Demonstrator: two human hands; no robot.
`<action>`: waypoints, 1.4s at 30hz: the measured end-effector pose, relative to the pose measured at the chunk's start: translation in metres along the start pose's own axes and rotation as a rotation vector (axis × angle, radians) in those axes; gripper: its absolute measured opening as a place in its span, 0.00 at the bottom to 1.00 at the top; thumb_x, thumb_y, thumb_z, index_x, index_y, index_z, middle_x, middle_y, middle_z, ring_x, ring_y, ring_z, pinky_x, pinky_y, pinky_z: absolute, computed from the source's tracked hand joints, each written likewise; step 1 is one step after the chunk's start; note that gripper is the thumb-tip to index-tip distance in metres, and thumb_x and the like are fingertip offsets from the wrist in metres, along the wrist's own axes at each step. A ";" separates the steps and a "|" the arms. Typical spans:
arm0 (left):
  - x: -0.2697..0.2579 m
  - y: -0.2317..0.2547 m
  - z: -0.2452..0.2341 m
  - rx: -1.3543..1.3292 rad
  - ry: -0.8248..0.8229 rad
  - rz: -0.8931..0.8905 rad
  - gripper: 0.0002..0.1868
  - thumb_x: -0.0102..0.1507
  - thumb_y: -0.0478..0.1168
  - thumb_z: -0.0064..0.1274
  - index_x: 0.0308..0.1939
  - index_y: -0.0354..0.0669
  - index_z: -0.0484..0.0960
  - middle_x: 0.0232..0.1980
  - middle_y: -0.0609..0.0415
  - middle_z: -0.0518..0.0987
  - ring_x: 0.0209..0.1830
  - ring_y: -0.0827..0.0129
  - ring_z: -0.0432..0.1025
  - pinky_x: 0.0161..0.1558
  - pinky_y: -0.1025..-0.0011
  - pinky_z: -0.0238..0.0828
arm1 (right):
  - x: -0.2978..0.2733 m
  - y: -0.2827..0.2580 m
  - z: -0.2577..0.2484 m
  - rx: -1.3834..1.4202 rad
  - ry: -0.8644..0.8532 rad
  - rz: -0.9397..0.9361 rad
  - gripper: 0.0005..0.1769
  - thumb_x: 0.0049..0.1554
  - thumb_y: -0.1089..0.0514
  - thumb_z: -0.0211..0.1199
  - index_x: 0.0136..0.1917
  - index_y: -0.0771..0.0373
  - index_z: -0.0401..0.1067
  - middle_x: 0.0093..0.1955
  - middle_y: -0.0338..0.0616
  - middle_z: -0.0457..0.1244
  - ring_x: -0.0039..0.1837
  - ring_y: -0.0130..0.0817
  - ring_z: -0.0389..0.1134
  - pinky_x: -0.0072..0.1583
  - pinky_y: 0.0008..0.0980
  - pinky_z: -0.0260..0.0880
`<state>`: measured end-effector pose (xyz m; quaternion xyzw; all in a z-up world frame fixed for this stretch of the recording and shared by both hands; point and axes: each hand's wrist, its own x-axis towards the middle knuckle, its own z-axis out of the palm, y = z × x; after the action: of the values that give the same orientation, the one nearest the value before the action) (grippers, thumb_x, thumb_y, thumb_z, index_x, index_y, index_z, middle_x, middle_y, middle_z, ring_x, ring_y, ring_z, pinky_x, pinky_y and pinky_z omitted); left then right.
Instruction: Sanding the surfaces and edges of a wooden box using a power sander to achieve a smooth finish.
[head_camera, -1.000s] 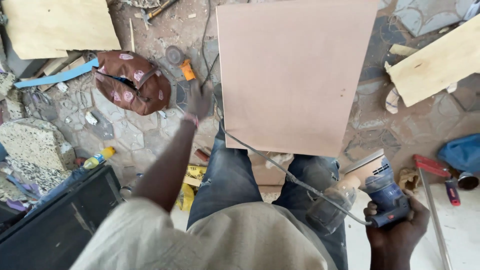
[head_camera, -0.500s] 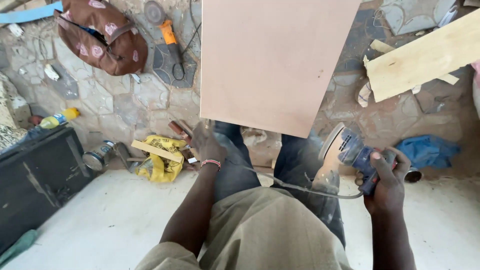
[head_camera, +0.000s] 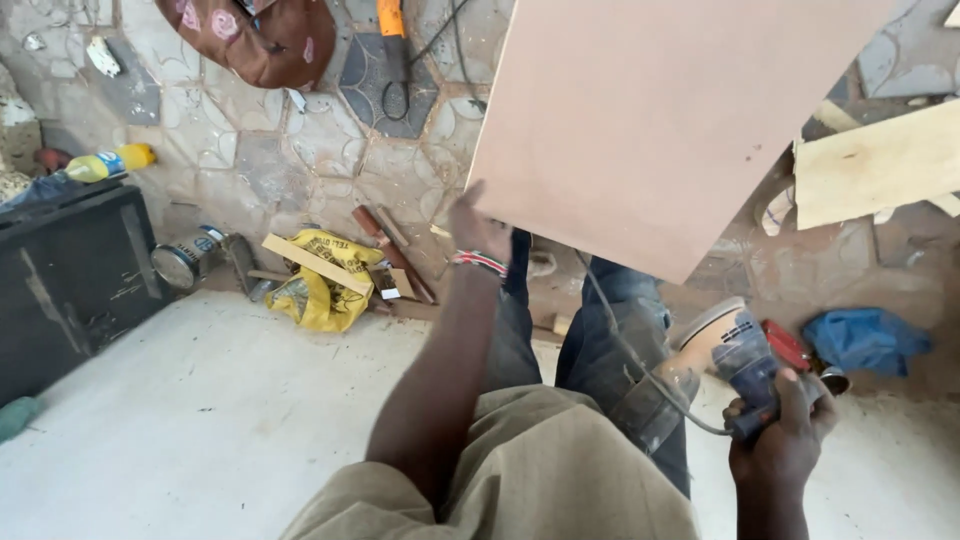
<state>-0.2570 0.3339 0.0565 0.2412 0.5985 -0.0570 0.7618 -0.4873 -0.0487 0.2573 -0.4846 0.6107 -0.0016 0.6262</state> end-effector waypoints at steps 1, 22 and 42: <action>-0.022 0.027 0.018 0.024 0.021 -0.010 0.36 0.67 0.41 0.57 0.80 0.39 0.75 0.82 0.35 0.73 0.78 0.46 0.70 0.75 0.53 0.68 | -0.006 0.005 0.001 -0.018 -0.018 -0.014 0.23 0.80 0.51 0.64 0.78 0.50 0.54 0.71 0.40 0.60 0.51 0.23 0.68 0.46 0.22 0.73; 0.045 0.051 0.153 2.679 -1.214 1.553 0.86 0.70 0.95 0.70 1.00 0.35 0.41 1.01 0.34 0.39 1.01 0.38 0.30 0.95 0.39 0.23 | -0.116 0.195 0.114 0.224 0.231 -0.274 0.34 0.74 0.51 0.71 0.82 0.56 0.54 0.73 0.53 0.57 0.58 0.34 0.65 0.53 0.31 0.73; 0.168 0.081 0.195 2.872 -1.246 2.088 1.05 0.73 1.19 0.51 0.97 0.36 0.06 0.93 0.23 0.02 0.91 0.24 -0.02 0.87 0.21 0.07 | 0.024 0.261 0.188 1.461 0.291 -0.275 0.14 0.59 0.59 0.68 0.58 0.60 0.74 0.54 0.44 0.70 0.48 0.39 0.73 0.52 0.33 0.73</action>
<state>-0.0074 0.3539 -0.0444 -0.7781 0.5919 0.0910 0.1893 -0.4915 0.1890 0.0395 -0.0131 0.4651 -0.5478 0.6953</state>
